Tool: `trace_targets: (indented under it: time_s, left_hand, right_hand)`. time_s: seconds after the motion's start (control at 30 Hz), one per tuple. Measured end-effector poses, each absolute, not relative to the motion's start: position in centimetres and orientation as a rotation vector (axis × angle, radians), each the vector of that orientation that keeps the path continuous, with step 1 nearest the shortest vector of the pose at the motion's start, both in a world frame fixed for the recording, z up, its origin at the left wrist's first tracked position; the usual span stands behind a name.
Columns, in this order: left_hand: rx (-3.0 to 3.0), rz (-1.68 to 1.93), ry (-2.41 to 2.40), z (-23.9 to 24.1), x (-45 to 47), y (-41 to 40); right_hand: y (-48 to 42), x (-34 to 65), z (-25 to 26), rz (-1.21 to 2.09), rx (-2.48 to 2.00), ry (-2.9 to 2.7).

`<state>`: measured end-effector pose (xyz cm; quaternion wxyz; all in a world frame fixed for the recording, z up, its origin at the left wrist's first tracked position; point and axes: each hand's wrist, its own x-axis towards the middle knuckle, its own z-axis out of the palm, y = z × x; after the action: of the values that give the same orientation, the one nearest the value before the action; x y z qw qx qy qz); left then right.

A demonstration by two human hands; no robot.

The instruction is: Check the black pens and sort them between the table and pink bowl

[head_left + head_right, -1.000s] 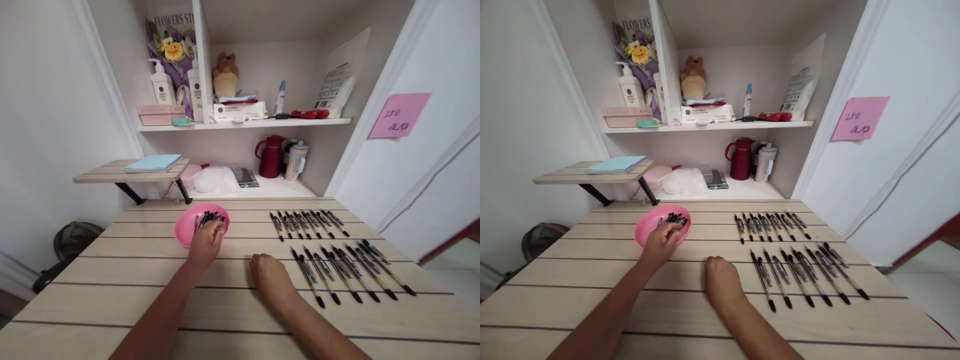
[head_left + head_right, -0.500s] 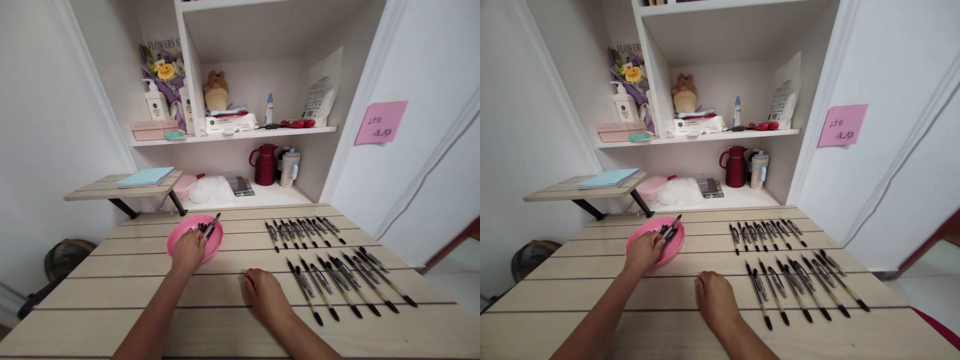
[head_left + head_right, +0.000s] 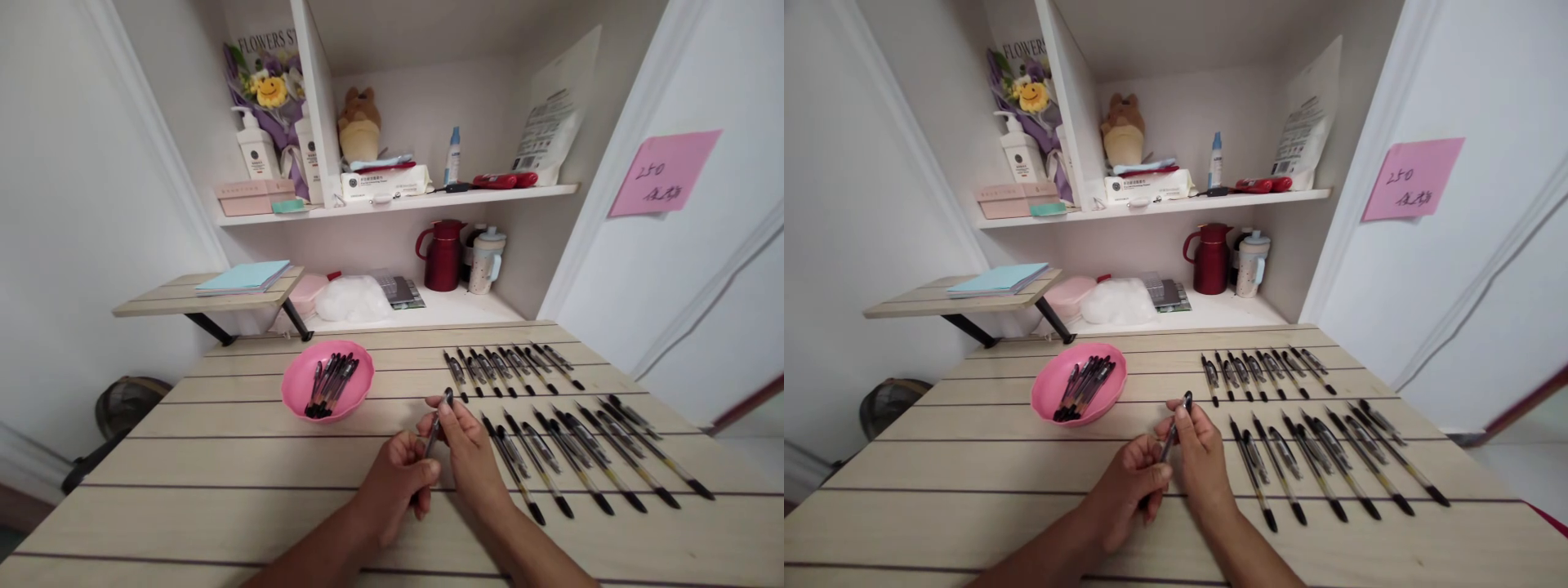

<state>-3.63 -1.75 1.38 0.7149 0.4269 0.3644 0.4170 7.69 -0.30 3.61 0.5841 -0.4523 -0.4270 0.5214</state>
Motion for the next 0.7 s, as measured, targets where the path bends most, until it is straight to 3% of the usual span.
trace_targets:
  time_s: [0.33, 0.7]
  left_hand:
    - [1.013, 0.865, 0.835, 2.0, -3.2, -2.4]
    - [0.939, 0.794, 0.657, 1.9, -3.9, -2.4]
  right_hand:
    - [-0.9, 6.4, 3.2, 1.401, -0.982, -0.829]
    - [1.6, 9.2, 2.7, 1.134, -0.97, -0.693]
